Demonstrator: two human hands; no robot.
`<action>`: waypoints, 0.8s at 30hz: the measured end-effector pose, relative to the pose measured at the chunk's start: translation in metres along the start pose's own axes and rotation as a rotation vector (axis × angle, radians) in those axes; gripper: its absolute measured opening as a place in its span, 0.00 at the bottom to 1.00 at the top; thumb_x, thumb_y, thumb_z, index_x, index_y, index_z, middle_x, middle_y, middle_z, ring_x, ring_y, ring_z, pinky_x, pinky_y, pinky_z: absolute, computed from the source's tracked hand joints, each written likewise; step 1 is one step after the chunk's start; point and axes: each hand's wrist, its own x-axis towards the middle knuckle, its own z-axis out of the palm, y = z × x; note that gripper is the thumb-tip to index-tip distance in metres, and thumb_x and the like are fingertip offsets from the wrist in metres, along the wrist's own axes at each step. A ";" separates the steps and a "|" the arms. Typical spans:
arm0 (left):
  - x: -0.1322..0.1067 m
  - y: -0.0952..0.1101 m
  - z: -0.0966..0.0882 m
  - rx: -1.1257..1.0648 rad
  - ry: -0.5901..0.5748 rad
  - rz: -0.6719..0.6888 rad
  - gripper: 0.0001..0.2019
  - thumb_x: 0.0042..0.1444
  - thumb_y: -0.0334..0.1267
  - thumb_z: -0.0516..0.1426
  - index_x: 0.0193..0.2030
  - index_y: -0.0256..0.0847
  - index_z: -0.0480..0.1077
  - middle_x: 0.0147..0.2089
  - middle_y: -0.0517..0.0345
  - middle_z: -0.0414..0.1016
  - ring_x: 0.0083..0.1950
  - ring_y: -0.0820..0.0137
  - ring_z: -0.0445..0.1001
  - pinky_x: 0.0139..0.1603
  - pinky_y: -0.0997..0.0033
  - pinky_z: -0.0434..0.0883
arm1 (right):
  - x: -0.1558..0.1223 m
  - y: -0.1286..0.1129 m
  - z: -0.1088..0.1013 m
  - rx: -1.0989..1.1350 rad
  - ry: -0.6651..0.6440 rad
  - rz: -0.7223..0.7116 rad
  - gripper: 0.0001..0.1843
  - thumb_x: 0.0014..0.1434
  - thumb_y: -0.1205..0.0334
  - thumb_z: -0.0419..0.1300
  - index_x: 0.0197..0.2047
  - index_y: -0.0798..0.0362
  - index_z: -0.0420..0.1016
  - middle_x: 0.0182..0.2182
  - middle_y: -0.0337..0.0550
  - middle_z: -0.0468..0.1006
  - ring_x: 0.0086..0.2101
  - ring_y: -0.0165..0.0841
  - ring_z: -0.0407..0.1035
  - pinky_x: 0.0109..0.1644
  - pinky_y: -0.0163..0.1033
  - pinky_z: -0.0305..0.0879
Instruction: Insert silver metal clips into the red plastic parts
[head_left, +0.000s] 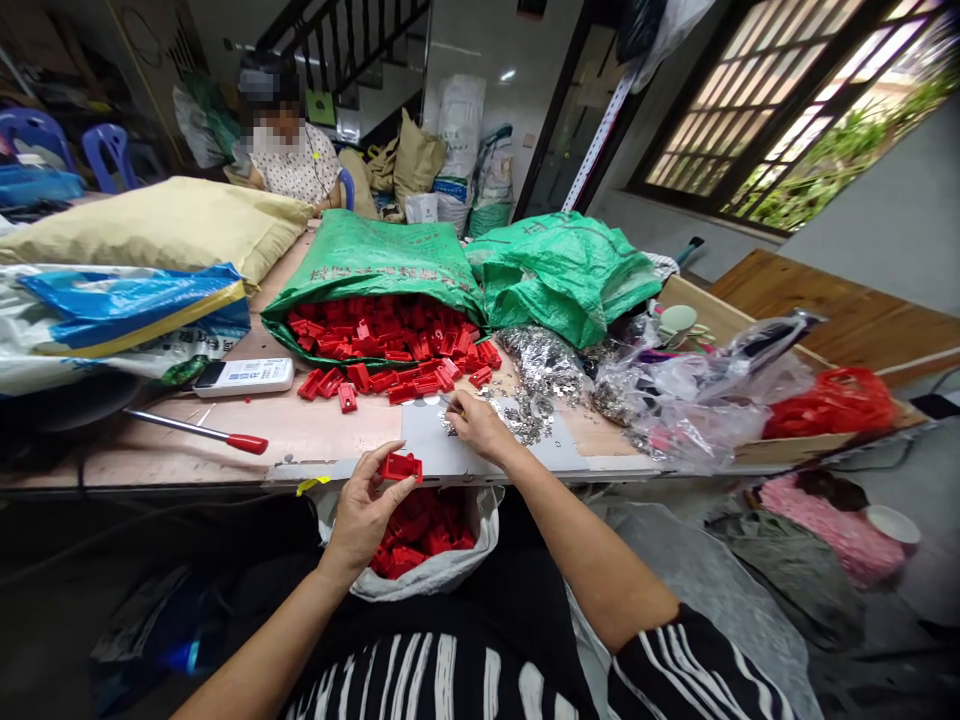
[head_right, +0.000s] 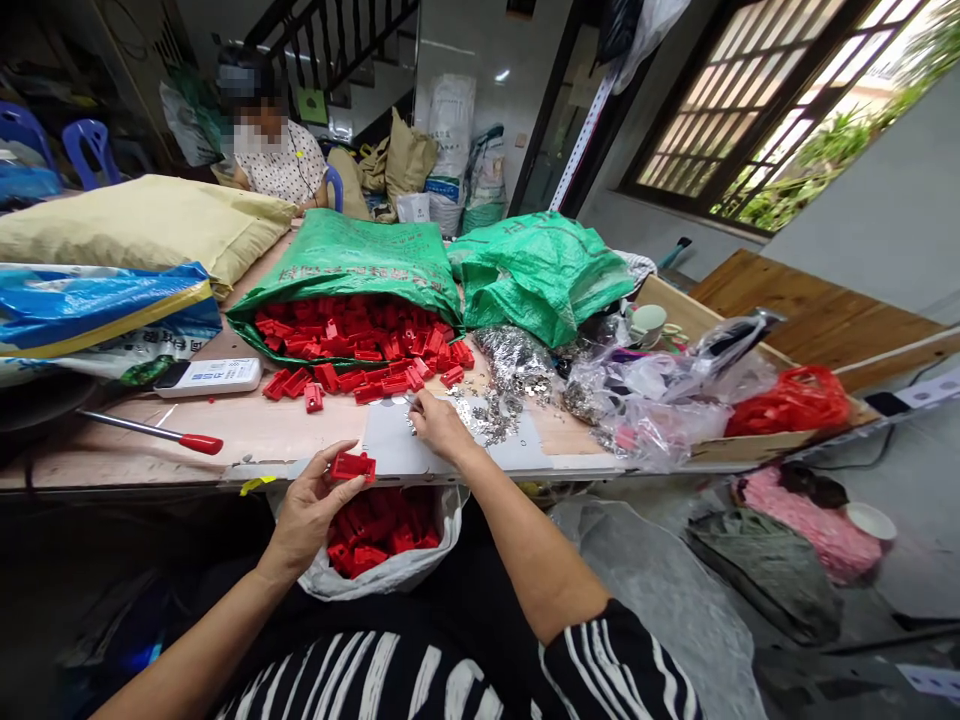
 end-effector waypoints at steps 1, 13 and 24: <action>0.001 0.001 0.001 -0.066 -0.007 -0.031 0.26 0.51 0.39 0.63 0.57 0.44 0.65 0.47 0.56 0.73 0.45 0.68 0.75 0.51 0.65 0.72 | -0.005 -0.003 -0.001 0.055 -0.006 -0.027 0.04 0.58 0.65 0.56 0.38 0.52 0.70 0.32 0.39 0.75 0.33 0.31 0.67 0.37 0.34 0.58; 0.009 0.016 0.013 -0.381 -0.021 -0.195 0.28 0.49 0.36 0.64 0.58 0.45 0.67 0.43 0.58 0.76 0.40 0.72 0.74 0.44 0.71 0.72 | -0.060 -0.043 -0.013 0.327 -0.071 -0.301 0.10 0.55 0.73 0.55 0.38 0.54 0.74 0.32 0.40 0.77 0.32 0.30 0.68 0.37 0.33 0.61; 0.010 0.018 0.016 -0.411 -0.022 -0.223 0.28 0.47 0.34 0.64 0.58 0.44 0.69 0.37 0.59 0.76 0.38 0.71 0.74 0.42 0.69 0.73 | -0.067 -0.034 -0.003 0.237 -0.028 -0.450 0.12 0.55 0.74 0.55 0.39 0.51 0.73 0.35 0.43 0.75 0.37 0.34 0.68 0.44 0.38 0.64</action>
